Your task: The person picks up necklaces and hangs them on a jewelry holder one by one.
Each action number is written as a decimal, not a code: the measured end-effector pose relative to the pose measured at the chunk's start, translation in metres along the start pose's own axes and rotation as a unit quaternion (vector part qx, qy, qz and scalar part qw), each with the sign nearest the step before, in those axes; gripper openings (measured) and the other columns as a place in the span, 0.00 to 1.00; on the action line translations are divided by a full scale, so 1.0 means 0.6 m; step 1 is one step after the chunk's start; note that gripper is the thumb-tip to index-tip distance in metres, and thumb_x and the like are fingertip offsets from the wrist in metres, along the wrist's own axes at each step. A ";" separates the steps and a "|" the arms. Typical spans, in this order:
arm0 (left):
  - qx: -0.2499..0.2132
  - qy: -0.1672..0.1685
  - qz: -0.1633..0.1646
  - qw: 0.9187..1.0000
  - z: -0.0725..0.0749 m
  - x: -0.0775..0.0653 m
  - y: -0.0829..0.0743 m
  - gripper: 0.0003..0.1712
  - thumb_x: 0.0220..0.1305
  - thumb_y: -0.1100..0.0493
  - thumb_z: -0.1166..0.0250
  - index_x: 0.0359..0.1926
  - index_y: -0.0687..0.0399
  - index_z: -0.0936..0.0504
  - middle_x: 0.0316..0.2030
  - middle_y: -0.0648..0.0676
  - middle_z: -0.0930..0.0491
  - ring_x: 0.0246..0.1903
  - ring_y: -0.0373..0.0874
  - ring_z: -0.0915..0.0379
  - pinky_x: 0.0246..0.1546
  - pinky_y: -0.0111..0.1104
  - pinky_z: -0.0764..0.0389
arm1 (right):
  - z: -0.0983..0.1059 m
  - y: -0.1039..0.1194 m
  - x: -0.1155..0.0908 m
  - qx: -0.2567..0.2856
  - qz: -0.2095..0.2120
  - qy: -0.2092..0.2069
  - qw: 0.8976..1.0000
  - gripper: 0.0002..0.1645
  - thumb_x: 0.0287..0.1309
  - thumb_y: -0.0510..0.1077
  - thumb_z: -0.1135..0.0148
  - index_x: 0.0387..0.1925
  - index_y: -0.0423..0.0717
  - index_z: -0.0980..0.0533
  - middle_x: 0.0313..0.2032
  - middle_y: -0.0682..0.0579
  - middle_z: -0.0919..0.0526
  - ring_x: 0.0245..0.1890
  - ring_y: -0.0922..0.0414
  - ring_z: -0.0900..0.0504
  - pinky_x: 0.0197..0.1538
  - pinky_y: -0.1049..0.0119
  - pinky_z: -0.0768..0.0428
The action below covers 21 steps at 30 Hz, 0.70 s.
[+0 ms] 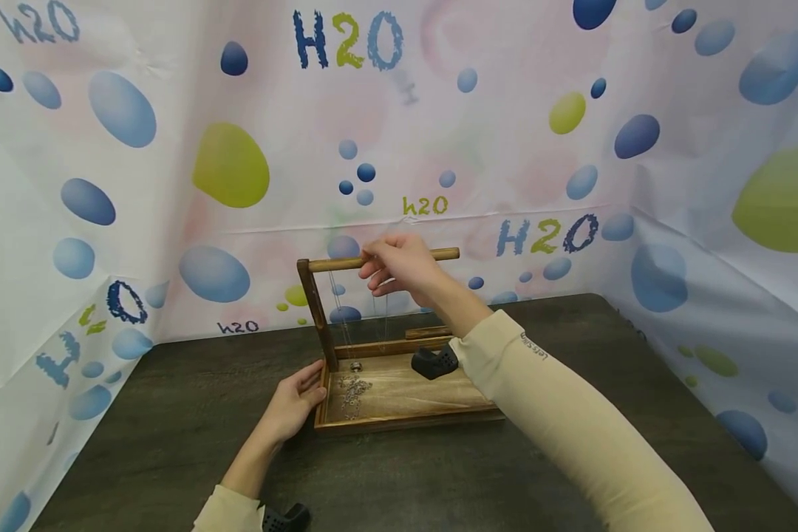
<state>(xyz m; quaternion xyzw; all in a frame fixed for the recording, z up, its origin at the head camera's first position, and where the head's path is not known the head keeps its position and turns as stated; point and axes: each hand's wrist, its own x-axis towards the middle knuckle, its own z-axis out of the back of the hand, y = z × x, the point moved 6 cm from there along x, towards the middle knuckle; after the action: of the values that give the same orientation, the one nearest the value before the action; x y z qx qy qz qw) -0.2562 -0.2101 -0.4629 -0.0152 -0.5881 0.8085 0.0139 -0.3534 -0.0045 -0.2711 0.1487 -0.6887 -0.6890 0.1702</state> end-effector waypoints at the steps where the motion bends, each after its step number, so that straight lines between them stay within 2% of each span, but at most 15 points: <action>1: -0.001 0.000 0.000 1.000 0.000 0.000 0.000 0.32 0.73 0.72 0.46 0.74 0.72 0.43 0.71 0.74 0.43 0.69 0.69 0.43 0.66 0.54 0.32 | 0.000 -0.002 -0.001 0.000 -0.001 0.000 1.000 0.18 0.75 0.45 0.47 0.46 0.32 0.21 0.25 0.49 0.16 0.20 0.58 0.19 0.29 0.62 0.13; 12: 0.006 -0.001 0.004 1.000 0.000 -0.001 0.006 0.32 0.73 0.72 0.46 0.74 0.72 0.43 0.71 0.74 0.42 0.69 0.69 0.43 0.66 0.54 0.32 | -0.003 -0.022 -0.012 0.009 -0.002 -0.026 1.000 0.18 0.76 0.45 0.48 0.50 0.32 0.22 0.29 0.48 0.14 0.24 0.57 0.16 0.32 0.62 0.12; 21: 0.006 0.000 0.001 1.000 0.000 0.006 0.004 0.32 0.72 0.72 0.46 0.74 0.72 0.43 0.71 0.74 0.42 0.69 0.69 0.43 0.66 0.53 0.32 | -0.004 -0.036 -0.017 0.023 -0.017 -0.021 0.999 0.18 0.75 0.47 0.45 0.47 0.34 0.20 0.30 0.47 0.13 0.26 0.57 0.14 0.36 0.60 0.12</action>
<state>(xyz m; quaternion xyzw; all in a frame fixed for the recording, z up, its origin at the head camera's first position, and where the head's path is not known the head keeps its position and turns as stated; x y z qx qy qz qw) -0.2598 -0.2106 -0.4655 -0.0160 -0.5832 0.8121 0.0133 -0.3437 -0.0022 -0.2930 0.1496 -0.7049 -0.6790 0.1407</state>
